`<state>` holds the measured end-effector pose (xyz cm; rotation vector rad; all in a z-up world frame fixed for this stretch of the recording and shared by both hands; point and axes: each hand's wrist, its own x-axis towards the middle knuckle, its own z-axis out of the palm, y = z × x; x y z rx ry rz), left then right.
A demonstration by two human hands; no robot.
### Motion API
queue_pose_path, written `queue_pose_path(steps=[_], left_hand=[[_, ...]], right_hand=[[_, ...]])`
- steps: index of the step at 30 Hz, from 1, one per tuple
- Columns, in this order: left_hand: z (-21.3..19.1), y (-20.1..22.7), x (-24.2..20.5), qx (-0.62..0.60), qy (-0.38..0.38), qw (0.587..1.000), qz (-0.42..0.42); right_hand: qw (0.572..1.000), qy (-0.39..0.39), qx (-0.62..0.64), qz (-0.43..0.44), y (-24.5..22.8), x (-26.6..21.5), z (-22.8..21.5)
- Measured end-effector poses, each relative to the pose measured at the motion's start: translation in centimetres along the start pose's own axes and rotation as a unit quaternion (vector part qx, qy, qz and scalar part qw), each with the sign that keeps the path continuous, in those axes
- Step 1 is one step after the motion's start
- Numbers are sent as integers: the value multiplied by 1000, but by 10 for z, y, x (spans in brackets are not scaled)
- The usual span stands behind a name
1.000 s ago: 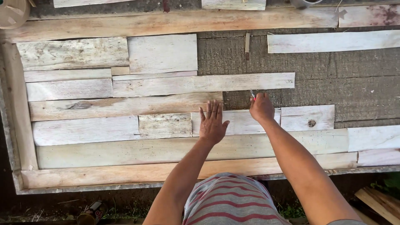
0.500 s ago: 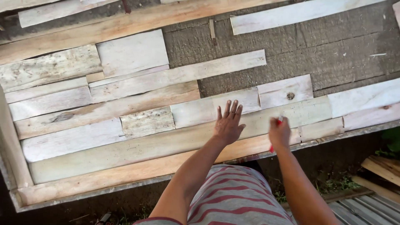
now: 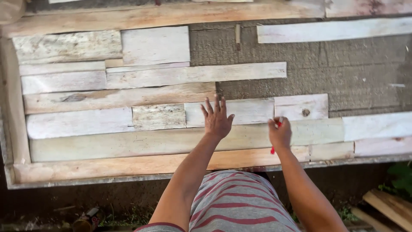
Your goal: Arranging and cutting thin wood strips to create a patterned wooden panel on a workbench.
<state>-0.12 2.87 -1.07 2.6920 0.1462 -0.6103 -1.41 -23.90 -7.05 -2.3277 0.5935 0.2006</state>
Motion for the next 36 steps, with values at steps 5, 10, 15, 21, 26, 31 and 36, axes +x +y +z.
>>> queue_pose_path(steps=[5,10,15,21,26,31,36], left_hand=[[-31,-35,15,-16,27,989,-147],[-52,-58,35,-47,33,971,-232],[-53,-69,58,-75,27,961,-266],[-46,-72,65,-41,32,963,-266],[-40,-72,70,-26,37,961,-273],[-35,-75,71,-21,40,959,-281],[-31,-76,68,-20,74,959,-273]], right_hand=[[958,-81,-18,-274,-104,26,65],[896,-184,-81,-395,-163,45,110],[870,-213,-193,-402,-199,53,116],[849,-225,-195,-436,-191,68,123],[831,-275,-208,-436,-194,88,116],[818,-343,-136,-441,-208,128,108],[712,-394,-235,-532,-204,155,124]])
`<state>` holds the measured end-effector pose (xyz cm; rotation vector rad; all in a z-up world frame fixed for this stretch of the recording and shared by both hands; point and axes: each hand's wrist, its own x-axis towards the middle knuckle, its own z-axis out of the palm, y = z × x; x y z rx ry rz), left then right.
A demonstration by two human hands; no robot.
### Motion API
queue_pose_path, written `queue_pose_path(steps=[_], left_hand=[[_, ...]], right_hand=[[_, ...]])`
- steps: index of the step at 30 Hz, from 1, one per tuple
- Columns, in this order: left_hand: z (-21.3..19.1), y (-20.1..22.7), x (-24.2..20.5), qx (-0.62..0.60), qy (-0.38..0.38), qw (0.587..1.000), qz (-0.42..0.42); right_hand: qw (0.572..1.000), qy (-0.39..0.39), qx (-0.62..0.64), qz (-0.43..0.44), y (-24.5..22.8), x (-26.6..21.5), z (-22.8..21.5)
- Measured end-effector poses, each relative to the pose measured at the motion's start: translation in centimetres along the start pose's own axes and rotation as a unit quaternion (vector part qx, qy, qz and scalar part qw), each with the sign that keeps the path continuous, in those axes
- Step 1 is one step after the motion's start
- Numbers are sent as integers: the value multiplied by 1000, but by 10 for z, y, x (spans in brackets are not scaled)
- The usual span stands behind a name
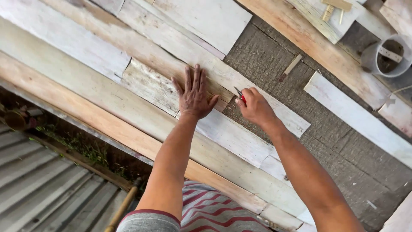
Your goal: Arranging and cutting thin wood strips to create a patterned wooden panel on a workbench.
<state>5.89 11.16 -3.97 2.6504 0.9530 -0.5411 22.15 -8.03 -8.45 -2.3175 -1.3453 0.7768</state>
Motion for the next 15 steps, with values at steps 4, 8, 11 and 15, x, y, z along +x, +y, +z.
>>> queue_pose_path(steps=[4,8,11,15], left_hand=[[6,-1,-1,-23,21,999,-4],[15,-4,0,-28,64,997,19],[15,-6,0,-34,71,996,36],[18,-4,2,-36,70,996,36]], right_hand=[[992,-22,-118,-30,-6,7,4],[986,-73,-147,-34,-12,16,3],[984,-85,-157,-28,-4,20,12],[981,-121,-149,-6,-1,19,12]])
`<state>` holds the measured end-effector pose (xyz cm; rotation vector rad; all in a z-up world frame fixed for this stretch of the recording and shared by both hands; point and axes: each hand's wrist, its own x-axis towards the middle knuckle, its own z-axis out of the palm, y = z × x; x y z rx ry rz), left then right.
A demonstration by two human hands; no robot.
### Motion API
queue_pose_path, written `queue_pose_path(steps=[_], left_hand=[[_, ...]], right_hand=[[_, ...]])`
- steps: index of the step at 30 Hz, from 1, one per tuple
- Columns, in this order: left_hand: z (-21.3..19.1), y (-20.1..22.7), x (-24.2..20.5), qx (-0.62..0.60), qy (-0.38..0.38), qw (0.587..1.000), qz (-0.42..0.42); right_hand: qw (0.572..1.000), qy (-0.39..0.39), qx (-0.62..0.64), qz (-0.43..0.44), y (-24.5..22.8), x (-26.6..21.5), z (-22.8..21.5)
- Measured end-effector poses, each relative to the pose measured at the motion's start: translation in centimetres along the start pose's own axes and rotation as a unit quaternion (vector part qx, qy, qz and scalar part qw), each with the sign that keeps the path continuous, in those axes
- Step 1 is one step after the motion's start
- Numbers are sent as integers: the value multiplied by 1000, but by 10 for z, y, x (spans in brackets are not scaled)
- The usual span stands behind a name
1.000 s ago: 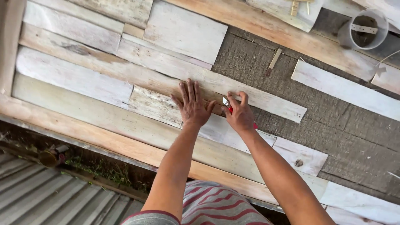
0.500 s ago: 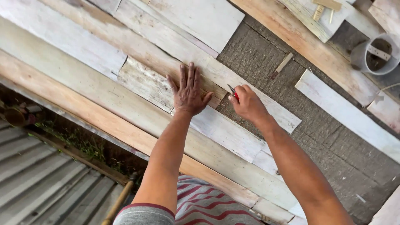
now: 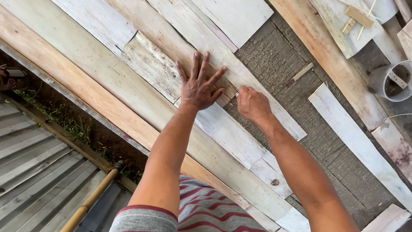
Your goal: Arranging and cutting thin wood strips to create a patterned wooden panel on a workbench.
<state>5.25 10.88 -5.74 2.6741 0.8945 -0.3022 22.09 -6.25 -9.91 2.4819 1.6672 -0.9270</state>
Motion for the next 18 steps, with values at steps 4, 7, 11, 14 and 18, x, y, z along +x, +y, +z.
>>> queue_pose_path(steps=[4,7,11,14,18], left_hand=[[-1,0,0,6,-5,1000,0],[3,0,-1,7,6,1000,9],[1,0,0,4,16,1000,20],[-1,0,-1,5,2,1000,14],[-4,1,-1,2,-11,1000,11]], right_hand=[[1000,-3,26,7,-15,-5,-21],[1000,-19,22,8,-13,-1,-19],[999,-30,10,11,-12,3,-25],[999,-35,-16,5,-20,-1,-36],[999,-26,-43,-3,-22,-3,-37]])
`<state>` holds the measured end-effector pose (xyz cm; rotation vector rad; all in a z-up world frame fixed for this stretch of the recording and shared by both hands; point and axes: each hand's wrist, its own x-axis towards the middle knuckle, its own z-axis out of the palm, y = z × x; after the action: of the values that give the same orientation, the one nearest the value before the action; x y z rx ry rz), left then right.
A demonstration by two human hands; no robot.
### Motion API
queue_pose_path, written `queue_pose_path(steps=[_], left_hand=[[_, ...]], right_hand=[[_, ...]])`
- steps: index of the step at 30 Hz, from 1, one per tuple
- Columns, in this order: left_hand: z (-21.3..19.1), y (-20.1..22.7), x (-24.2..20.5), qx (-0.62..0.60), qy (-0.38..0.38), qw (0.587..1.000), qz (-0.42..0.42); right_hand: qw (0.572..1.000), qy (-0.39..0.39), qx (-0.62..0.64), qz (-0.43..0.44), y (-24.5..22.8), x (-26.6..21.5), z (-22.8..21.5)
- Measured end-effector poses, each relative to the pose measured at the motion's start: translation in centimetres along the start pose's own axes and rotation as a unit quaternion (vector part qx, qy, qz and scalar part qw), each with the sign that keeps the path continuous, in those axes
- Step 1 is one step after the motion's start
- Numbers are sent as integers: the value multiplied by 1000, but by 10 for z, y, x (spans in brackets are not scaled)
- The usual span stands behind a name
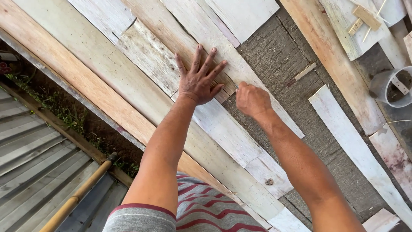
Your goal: Arranging and cutting thin wood strips to create a patterned wooden panel on a workbench.
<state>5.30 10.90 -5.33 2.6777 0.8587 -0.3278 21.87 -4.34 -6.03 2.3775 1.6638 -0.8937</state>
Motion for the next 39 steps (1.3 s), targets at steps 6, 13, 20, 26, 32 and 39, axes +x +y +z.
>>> queue_pose_path(steps=[6,13,20,26,32,39], left_hand=[[4,-1,2,-4,6,1000,2],[5,-1,-2,0,17,1000,1],[10,-1,0,-9,50,999,5],[11,-2,0,-9,50,999,5],[10,-1,2,-3,48,999,3],[10,-2,1,-7,51,999,7]], right_hand=[[1000,-2,-28,-2,3,-4,1],[999,-19,-36,0,4,-13,-2],[999,-30,-15,7,6,-17,-6],[999,-35,-28,10,17,-29,2],[999,-28,27,6,4,-29,-30],[998,25,53,9,-1,10,-4]])
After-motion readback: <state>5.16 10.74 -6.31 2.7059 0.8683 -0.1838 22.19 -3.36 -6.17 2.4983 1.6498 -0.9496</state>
